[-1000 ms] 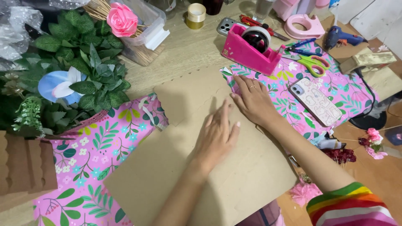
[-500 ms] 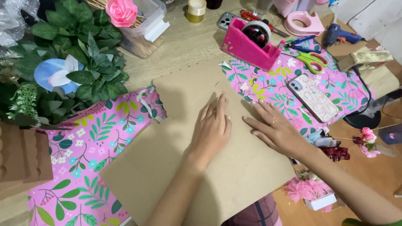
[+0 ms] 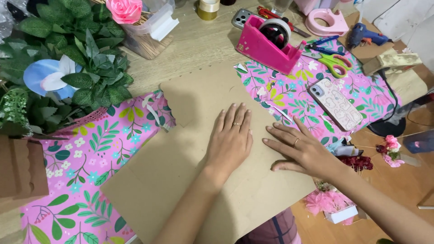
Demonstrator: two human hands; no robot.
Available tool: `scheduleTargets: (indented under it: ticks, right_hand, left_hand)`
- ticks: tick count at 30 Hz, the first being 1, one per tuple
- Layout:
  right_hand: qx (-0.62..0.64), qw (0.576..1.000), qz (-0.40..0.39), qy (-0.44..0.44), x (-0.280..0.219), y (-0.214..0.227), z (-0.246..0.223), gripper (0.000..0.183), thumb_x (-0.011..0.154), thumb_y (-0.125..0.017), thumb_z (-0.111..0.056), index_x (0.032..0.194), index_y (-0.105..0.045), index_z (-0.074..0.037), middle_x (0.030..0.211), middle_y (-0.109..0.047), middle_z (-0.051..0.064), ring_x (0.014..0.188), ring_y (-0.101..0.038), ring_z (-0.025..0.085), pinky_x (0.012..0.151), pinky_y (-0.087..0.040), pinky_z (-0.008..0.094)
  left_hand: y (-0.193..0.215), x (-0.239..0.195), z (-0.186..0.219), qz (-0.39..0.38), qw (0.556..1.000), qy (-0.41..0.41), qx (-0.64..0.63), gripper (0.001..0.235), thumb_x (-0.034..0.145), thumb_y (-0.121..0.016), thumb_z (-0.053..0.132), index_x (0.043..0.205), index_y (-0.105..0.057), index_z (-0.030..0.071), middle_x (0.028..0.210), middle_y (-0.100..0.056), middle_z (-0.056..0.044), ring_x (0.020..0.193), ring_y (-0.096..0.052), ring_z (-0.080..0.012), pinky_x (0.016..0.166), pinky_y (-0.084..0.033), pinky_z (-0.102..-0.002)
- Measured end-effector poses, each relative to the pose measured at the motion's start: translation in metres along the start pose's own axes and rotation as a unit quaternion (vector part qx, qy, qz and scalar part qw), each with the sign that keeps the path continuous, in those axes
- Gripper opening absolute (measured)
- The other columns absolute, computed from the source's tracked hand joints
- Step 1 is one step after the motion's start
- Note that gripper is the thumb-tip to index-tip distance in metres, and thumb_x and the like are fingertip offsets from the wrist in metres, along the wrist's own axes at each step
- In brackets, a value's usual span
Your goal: Folding and assembling a cardboard box from a flat cutout on a craft table.
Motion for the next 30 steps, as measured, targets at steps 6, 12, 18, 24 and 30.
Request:
scheduleTargets:
  ticks: [6,12,18,24,30]
  right_hand:
    - [-0.056,0.993,0.03,0.098,0.01,0.009,-0.02,0.051,0.084,-0.069,-0.051,0.117,-0.073,-0.013,0.125,-0.072,0.013,0.123,-0.065,0.03,0.12,-0.033,0.057]
    - [-0.059,0.987,0.061,0.14,0.03,0.019,-0.045,0.029,0.106,-0.05,-0.022,0.112,-0.074,-0.008,0.111,-0.075,0.011,0.106,-0.073,0.03,0.098,-0.058,0.045]
    - [-0.073,0.993,0.063,0.074,0.053,0.015,-0.056,0.022,0.097,-0.061,-0.009,0.115,-0.072,-0.006,0.1,-0.072,0.009,0.101,-0.073,0.028,0.098,-0.058,0.043]
    - [-0.015,0.994,-0.087,-0.069,0.055,-0.036,-0.034,0.065,0.107,-0.03,-0.052,0.156,-0.04,-0.011,0.165,-0.032,0.021,0.155,-0.026,0.036,0.122,-0.02,0.055]
    - [-0.024,0.982,-0.124,-0.141,0.079,-0.054,-0.034,0.073,0.106,-0.031,-0.058,0.164,-0.025,-0.014,0.17,-0.017,0.019,0.158,-0.009,0.036,0.123,-0.004,0.058]
  left_hand:
    - [-0.001,-0.001,0.0,-0.023,1.0,0.012,-0.007,0.049,0.101,-0.044,0.026,0.143,-0.057,0.005,0.154,-0.051,-0.018,0.147,-0.043,-0.0335,0.123,-0.026,-0.052]
    - [-0.001,0.0,-0.001,0.001,1.0,0.01,0.007,0.049,0.101,-0.046,0.026,0.143,-0.057,0.005,0.152,-0.053,-0.019,0.146,-0.045,-0.0343,0.123,-0.029,-0.052]
    - [0.003,0.015,-0.037,-0.019,0.927,0.136,-0.349,0.046,0.102,-0.048,0.016,0.146,-0.054,0.002,0.143,-0.06,-0.021,0.139,-0.053,-0.0371,0.119,-0.034,-0.051]
    - [-0.001,0.01,-0.05,0.054,0.719,0.281,-0.633,0.041,0.109,-0.036,0.011,0.146,-0.054,0.007,0.147,-0.058,-0.02,0.146,-0.046,-0.0344,0.122,-0.033,-0.048]
    - [0.012,0.003,-0.059,0.161,0.681,0.336,-0.63,0.036,0.107,-0.037,0.008,0.132,-0.063,0.007,0.136,-0.066,-0.016,0.14,-0.052,-0.0291,0.122,-0.034,-0.044]
Point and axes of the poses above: each hand's wrist, its own x-axis towards the middle knuckle, its own y-axis out of the back of the hand, z = x × y, the point moved 4 cm from there along x, towards the middle knuckle
